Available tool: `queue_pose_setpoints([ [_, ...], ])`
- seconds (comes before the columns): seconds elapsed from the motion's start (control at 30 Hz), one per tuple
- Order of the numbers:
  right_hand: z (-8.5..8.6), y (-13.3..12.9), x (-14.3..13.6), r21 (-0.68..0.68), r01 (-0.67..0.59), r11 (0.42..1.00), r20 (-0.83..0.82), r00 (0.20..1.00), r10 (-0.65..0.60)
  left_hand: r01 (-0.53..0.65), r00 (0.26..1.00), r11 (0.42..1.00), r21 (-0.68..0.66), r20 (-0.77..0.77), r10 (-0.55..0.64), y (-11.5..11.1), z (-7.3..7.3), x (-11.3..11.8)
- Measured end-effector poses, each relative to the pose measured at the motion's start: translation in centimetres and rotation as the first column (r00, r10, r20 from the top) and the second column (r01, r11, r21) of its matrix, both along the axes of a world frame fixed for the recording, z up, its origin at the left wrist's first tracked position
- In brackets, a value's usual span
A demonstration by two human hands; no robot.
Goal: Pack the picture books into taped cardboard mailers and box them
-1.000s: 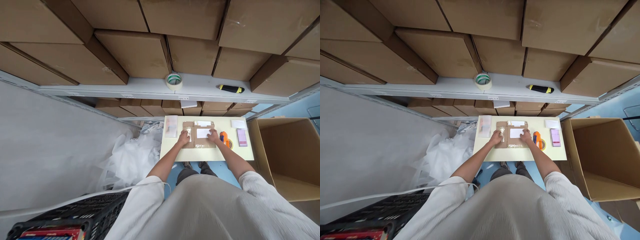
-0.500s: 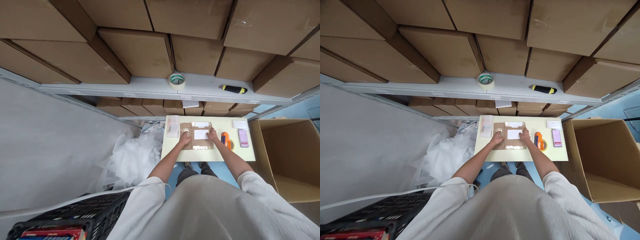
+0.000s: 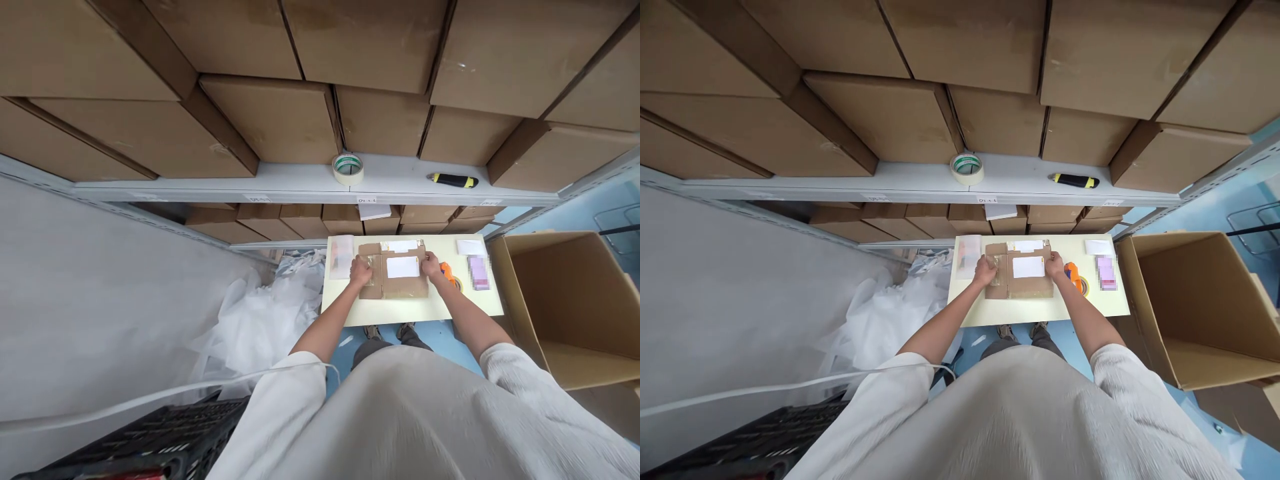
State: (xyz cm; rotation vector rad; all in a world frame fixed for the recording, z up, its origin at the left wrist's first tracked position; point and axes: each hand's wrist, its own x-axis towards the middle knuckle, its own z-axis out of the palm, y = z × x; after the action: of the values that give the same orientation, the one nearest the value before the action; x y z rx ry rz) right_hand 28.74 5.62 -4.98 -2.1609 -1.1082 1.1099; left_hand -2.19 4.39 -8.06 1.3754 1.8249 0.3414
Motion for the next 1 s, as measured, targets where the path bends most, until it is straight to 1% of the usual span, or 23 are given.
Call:
queue_pose_setpoints([
  [0.1,1.5,-0.3,0.5,0.087,0.008,0.996,-0.052,0.999,-0.004,-0.218,0.974,0.976,-0.024,0.063,0.219,1.3,1.5,-0.1],
  [0.17,2.5,-0.5,0.7,0.16,-0.01,0.987,-0.091,0.996,0.025,-0.275,0.951,0.961,-0.029,0.135,0.277,2.1,2.7,-0.3],
  [0.27,4.0,-0.7,0.8,0.273,-0.051,0.961,-0.116,0.99,0.086,-0.253,0.946,0.964,-0.084,0.188,0.264,2.9,4.6,-0.6],
  [0.33,4.8,-0.7,0.7,0.334,-0.047,0.941,-0.123,0.988,0.093,-0.226,0.946,0.97,-0.084,0.217,0.24,3.2,5.9,-0.7],
  [0.47,6.0,-0.3,0.3,0.406,0.01,0.914,-0.14,0.989,0.051,-0.241,0.931,0.971,0.004,0.284,0.23,3.2,8.2,-0.9],
  [0.57,6.6,-0.3,-0.1,0.434,0.008,0.901,-0.142,0.988,0.06,-0.281,0.921,0.957,0.07,0.299,0.249,3.2,9.4,-1.1],
  [0.63,6.9,-0.6,-0.4,0.426,-0.02,0.904,-0.141,0.986,0.089,-0.276,0.923,0.957,0.091,0.301,0.238,3.0,9.9,-1.2],
  [0.7,7.1,-1.2,-0.7,0.396,-0.029,0.918,-0.19,0.975,0.113,-0.252,0.928,0.962,0.103,0.309,0.21,2.7,10.1,-1.3],
  [0.77,7.2,-1.8,-1.0,0.346,0.009,0.938,-0.297,0.949,0.101,-0.225,0.927,0.967,0.119,0.333,0.175,2.4,10.0,-1.4],
  [0.83,7.2,-2.3,-1.1,0.289,0.068,0.955,-0.396,0.917,0.055,-0.202,0.924,0.972,0.124,0.353,0.147,2.1,9.9,-1.5],
  [0.9,7.3,-2.7,-1.1,0.255,0.105,0.961,-0.451,0.892,0.022,-0.184,0.918,0.978,0.095,0.372,0.136,1.8,9.8,-1.6],
  [1.0,7.6,-3.1,-0.9,0.26,0.087,0.962,-0.48,0.876,0.05,-0.145,0.904,0.989,0.026,0.409,0.122,1.4,9.9,-2.1],
])
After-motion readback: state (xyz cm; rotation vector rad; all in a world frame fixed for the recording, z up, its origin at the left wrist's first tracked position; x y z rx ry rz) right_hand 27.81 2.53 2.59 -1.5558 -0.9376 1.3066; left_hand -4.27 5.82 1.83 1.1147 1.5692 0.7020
